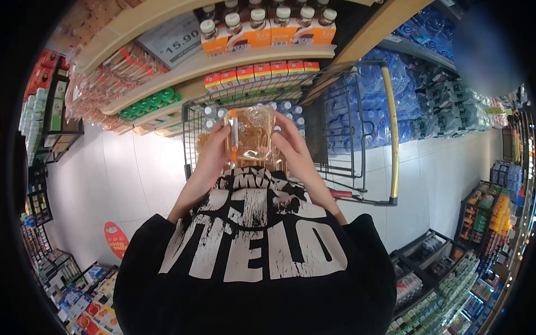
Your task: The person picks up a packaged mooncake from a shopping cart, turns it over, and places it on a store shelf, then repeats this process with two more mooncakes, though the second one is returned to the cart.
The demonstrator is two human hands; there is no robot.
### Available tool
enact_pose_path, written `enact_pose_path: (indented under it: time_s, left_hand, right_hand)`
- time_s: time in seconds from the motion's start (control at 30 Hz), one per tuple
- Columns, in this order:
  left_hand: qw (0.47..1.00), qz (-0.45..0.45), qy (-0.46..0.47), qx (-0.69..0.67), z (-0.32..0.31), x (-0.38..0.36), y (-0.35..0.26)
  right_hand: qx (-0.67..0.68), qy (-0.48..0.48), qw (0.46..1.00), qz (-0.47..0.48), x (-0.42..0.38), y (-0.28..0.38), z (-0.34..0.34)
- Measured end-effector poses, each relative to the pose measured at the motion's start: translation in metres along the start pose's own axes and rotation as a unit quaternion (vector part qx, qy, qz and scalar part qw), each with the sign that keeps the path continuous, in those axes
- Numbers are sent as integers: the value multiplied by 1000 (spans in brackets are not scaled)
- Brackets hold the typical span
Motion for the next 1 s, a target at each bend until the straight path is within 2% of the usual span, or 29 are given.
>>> enact_pose_path:
  time_s: [0.03, 0.1, 0.13, 0.17, 0.2, 0.27, 0.37, 0.47, 0.53, 0.57, 0.67, 0.73, 0.8, 0.83, 0.9, 1.0]
  left_hand:
    - [1000, 7, -26, -6, 2, -2, -3]
    - [999, -23, -13, 23, 16, 8, 7]
    - [998, -47, -21, 49, 20, 14, 4]
    - [997, -64, -8, 40, 19, 16, 0]
    - [998, -45, -16, 49, 21, 17, -4]
    - [990, -102, 9, 98, 21, 25, -15]
    - [987, -117, 37, 107, 6, 28, -43]
    - [969, -171, 47, 170, -8, 32, -72]
    - [942, -238, 73, 226, -20, 33, -90]
    - [943, -205, 84, 248, -20, 38, -91]
    - [919, -243, 140, 278, -35, 40, -116]
    - [907, -263, 167, 283, -42, 43, -131]
    - [893, -320, 206, 240, -57, 37, -153]
    - [894, -324, 207, 230, -58, 40, -160]
    - [835, -396, 105, 366, -58, 39, -175]
    - [844, -404, 110, 334, -55, 41, -186]
  right_hand:
    - [37, 1, 999, -5, 1, 4, -4]
    - [-72, -7, 997, 1, -2, 5, 7]
    - [-71, -7, 997, -9, 0, 4, 8]
    - [-62, -8, 998, 25, 2, 11, 5]
    - [-35, -8, 999, 13, 1, 11, 3]
    - [-51, 26, 998, 36, 5, 21, 2]
    - [-50, 20, 997, 58, 11, 44, 1]
    - [-63, 5, 997, 53, 18, 58, 4]
    - [-96, 43, 991, 84, 23, 70, -3]
    - [-180, 41, 974, 130, 23, 83, -7]
    - [-257, 35, 952, 165, 26, 99, -5]
    - [-219, 12, 954, 205, 30, 114, -4]
    - [-235, 14, 941, 242, 35, 139, 0]
    - [-263, 13, 930, 256, 41, 153, 6]
    - [-347, -11, 898, 271, 47, 186, 13]
    - [-461, -72, 834, 294, 66, 238, 23]
Point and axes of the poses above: each hand's wrist, its own x-axis towards the middle knuckle, its own z-axis out of the back of the hand, y = z × x, the point moved 6 cm from there along x, towards the middle knuckle, and after that the axes turned 9 degrees about y, right-handed, at the moved point
